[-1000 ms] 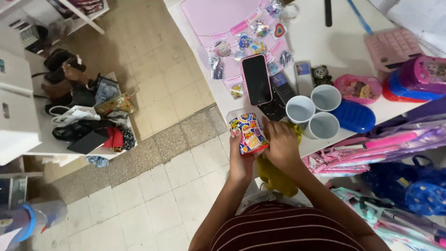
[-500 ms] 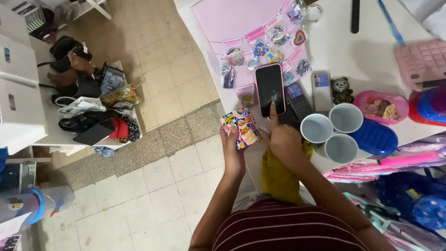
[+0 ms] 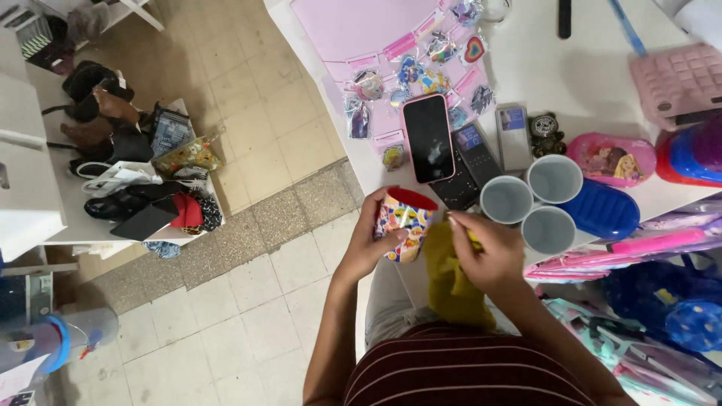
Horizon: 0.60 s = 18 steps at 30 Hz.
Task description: Cleaning a red plastic mug with a yellow cloth in a gift shop display area
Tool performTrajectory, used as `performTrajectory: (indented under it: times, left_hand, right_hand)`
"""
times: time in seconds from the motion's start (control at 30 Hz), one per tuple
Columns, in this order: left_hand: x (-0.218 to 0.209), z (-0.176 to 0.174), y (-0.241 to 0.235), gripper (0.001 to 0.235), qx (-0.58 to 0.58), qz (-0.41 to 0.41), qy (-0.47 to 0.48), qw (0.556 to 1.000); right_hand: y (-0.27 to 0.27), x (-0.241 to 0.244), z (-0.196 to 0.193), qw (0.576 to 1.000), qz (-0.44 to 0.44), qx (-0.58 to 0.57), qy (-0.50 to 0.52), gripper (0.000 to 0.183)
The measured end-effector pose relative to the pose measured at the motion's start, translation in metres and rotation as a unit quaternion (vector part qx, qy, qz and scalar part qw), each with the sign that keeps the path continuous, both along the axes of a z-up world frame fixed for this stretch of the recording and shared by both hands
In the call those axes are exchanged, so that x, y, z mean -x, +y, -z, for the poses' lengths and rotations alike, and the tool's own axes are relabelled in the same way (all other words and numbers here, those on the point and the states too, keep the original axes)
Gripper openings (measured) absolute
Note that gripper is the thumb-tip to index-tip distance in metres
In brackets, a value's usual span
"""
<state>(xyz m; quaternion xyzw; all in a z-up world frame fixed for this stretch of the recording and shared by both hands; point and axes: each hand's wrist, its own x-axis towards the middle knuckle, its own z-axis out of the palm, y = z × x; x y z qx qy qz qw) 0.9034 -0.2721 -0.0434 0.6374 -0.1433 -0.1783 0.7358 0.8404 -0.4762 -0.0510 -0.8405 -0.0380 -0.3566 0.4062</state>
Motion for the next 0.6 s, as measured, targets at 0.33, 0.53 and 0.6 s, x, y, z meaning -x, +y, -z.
performTrajectory:
  times: [0.33, 0.53, 0.6]
  left_hand:
    - [0.040, -0.034, -0.010, 0.082, -0.002, 0.218, -0.201, 0.955]
    - [0.049, -0.028, -0.013, 0.094, 0.065, 0.147, -0.189, 0.969]
    - [0.046, -0.024, -0.014, 0.097, 0.074, 0.105, -0.191, 0.973]
  right_hand:
    - [-0.003, 0.024, -0.041, 0.934, 0.116, -0.318, -0.115, 0.020]
    - [-0.001, 0.026, -0.042, 0.963, -0.089, -0.255, -0.017, 0.018]
    - [-0.007, 0.023, -0.039, 0.983, -0.111, -0.147, -0.021, 0.035]
